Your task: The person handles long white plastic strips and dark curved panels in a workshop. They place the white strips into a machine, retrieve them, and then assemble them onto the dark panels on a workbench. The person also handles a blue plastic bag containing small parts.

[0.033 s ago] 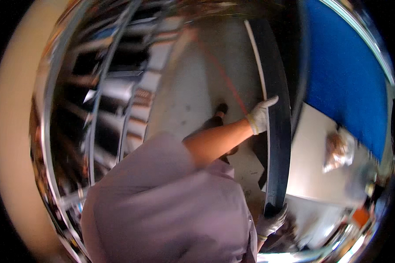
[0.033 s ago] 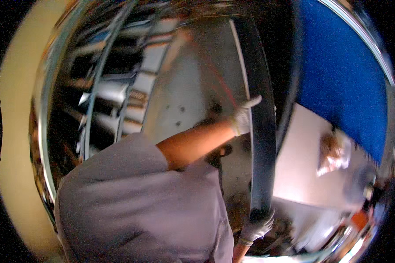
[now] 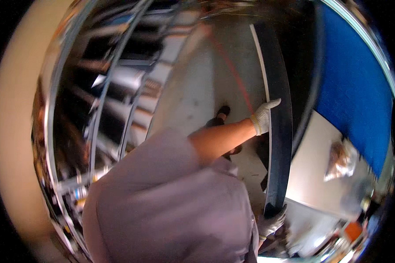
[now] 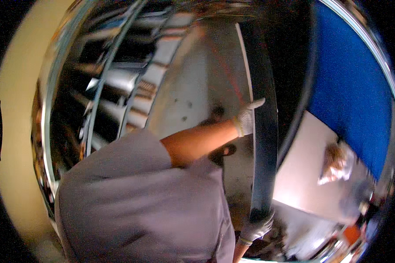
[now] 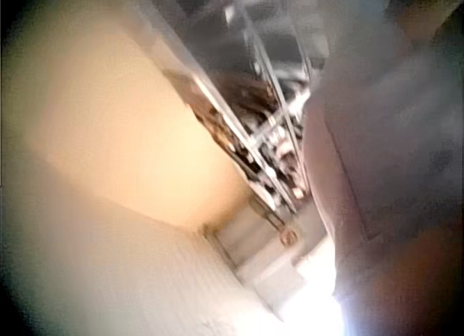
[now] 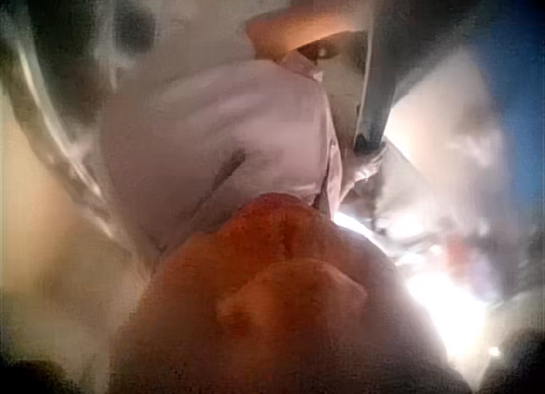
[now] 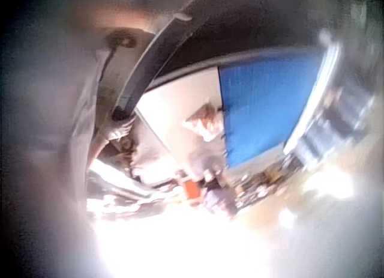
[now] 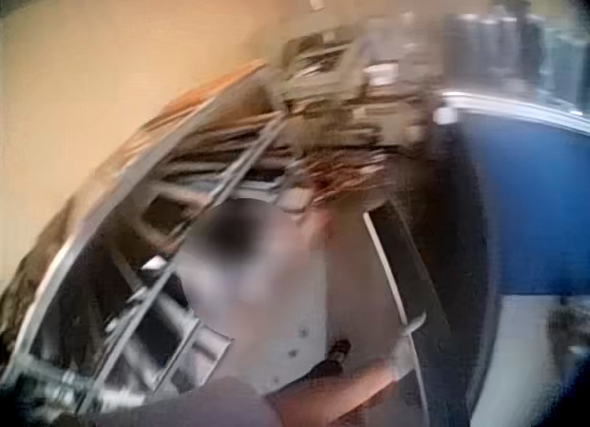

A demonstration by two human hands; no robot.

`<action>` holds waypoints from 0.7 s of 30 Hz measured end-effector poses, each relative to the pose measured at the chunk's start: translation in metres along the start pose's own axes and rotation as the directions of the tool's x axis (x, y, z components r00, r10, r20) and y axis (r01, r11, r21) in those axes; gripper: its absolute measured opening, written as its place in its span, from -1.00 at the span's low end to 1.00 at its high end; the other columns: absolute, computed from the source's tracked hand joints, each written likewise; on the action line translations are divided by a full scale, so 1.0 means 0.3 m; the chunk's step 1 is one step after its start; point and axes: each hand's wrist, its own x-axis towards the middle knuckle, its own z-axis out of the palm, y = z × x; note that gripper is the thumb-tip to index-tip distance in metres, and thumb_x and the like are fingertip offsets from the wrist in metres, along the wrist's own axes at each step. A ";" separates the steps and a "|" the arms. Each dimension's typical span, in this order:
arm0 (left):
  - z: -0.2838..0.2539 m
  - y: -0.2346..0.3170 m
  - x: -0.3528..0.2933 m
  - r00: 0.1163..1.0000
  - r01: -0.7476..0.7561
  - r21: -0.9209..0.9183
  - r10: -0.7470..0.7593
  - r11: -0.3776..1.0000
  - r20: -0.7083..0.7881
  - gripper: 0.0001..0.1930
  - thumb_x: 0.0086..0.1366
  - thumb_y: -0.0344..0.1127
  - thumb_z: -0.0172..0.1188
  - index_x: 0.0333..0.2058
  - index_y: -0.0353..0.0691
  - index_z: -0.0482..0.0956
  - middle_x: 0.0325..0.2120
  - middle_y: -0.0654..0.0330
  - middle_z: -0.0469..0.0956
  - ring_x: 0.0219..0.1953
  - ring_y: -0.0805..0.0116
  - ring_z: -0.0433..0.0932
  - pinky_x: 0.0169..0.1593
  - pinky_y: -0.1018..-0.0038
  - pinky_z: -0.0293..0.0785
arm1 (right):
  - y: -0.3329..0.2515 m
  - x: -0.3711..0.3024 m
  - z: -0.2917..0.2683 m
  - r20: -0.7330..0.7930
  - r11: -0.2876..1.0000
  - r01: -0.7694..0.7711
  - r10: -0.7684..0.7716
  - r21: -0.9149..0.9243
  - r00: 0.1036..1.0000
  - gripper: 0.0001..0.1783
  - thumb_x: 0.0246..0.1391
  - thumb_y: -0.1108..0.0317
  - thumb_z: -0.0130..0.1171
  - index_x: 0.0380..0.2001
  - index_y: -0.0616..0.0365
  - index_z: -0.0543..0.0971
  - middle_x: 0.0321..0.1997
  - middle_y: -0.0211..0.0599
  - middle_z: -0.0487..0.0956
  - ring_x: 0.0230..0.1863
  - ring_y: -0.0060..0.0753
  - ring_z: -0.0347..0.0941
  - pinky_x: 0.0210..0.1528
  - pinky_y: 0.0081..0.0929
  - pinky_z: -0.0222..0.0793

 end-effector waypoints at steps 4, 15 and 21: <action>-0.401 0.165 -0.297 0.925 -0.195 -0.080 0.157 0.978 -0.345 -0.48 0.20 -0.01 0.13 -0.01 -0.31 0.45 -0.08 -0.05 0.49 -0.07 0.04 0.49 0.10 0.17 0.35 | -0.103 0.030 0.048 0.251 0.966 0.243 -0.214 -0.091 0.944 0.03 -0.33 -0.07 0.34 0.23 0.15 0.21 0.05 -0.03 0.44 0.03 0.06 0.34 0.10 -0.04 0.23; -1.389 0.411 -1.157 0.582 -0.752 -0.123 0.565 0.647 -0.585 -0.58 0.21 -0.06 0.10 -0.09 -0.26 0.39 -0.20 0.01 0.46 -0.14 0.00 0.45 -0.01 0.05 0.38 | -0.809 -0.097 0.297 0.314 0.580 0.811 -0.787 0.079 0.532 0.19 -0.58 0.16 0.42 0.29 0.09 0.16 -0.22 -0.12 0.45 -0.17 -0.01 0.37 -0.03 -0.02 0.22; -1.859 0.706 -1.442 0.551 -0.814 -0.124 0.687 0.567 -0.474 -0.60 0.18 0.00 0.11 -0.20 -0.22 0.49 -0.30 0.02 0.55 -0.23 -0.04 0.52 -0.07 0.02 0.45 | -1.232 -0.329 0.622 0.338 0.492 0.857 -0.841 0.156 0.421 0.10 -0.48 0.13 0.43 0.24 0.15 0.19 -0.23 -0.12 0.42 -0.20 -0.06 0.36 -0.12 -0.07 0.24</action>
